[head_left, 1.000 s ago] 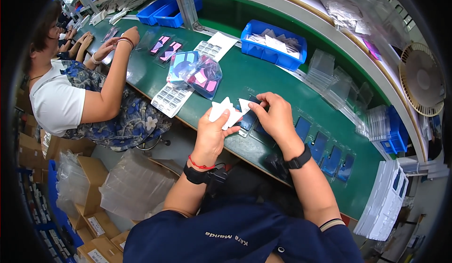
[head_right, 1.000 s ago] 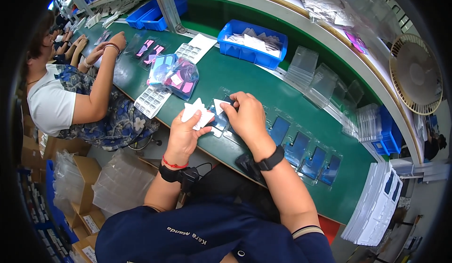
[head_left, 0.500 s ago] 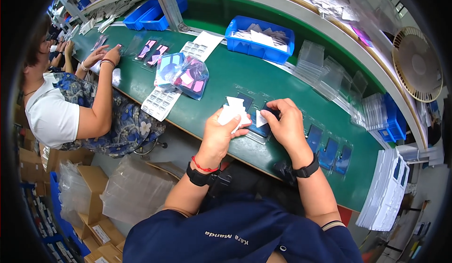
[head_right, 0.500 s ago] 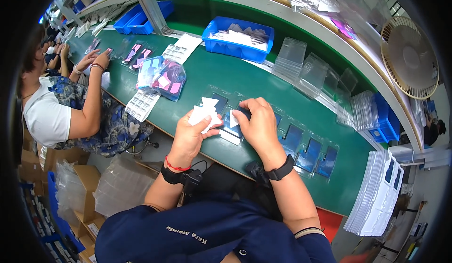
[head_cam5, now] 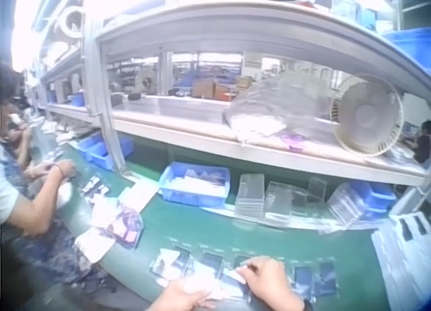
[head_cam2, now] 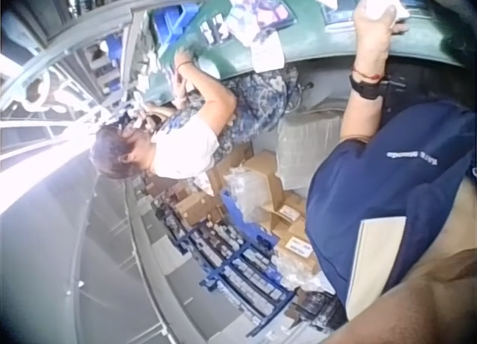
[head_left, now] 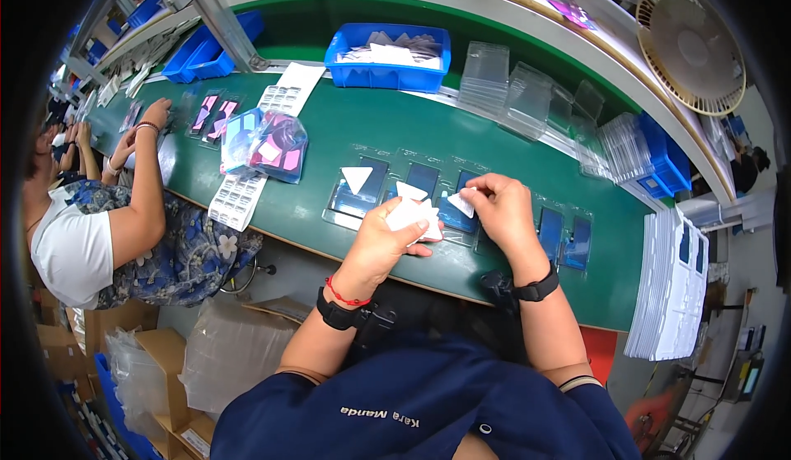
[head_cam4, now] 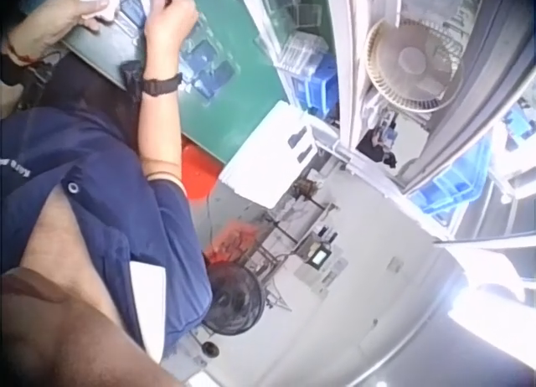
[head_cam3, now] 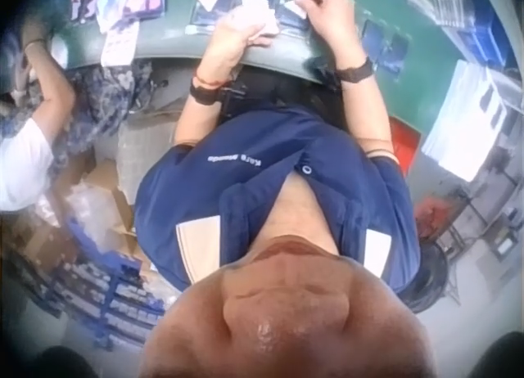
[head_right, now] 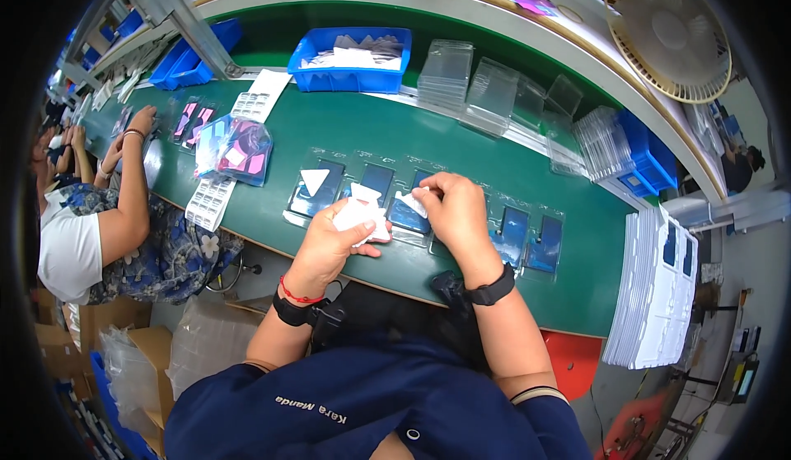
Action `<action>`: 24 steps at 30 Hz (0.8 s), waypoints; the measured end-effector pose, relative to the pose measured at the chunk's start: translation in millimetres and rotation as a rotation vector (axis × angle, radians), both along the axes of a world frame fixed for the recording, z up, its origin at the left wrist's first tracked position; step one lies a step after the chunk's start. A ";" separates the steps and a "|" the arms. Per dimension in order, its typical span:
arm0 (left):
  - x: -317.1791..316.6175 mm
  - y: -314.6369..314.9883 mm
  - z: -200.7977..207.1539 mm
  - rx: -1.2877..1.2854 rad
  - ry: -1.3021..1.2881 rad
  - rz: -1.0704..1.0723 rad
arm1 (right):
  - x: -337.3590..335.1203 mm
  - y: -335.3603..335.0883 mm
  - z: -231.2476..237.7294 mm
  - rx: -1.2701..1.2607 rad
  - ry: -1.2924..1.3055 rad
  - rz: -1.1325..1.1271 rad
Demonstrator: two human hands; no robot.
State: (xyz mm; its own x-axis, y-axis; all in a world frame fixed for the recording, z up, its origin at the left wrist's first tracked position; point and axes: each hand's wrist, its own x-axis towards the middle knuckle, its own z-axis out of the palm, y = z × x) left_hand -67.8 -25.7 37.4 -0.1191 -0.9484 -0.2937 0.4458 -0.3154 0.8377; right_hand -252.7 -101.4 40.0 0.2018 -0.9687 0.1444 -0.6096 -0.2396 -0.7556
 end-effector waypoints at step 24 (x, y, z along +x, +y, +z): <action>-69.9 -14.5 4.8 -0.075 -0.062 -0.316 | -69.2 37.8 3.9 0.280 -0.422 0.036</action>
State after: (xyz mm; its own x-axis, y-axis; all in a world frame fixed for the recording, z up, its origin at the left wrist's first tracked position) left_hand -137.7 -40.3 42.2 -0.3948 -0.8868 -0.2403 0.2832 -0.3662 0.8864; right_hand -321.9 -63.5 43.9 0.2161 -0.9754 -0.0438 -0.2328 -0.0079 -0.9725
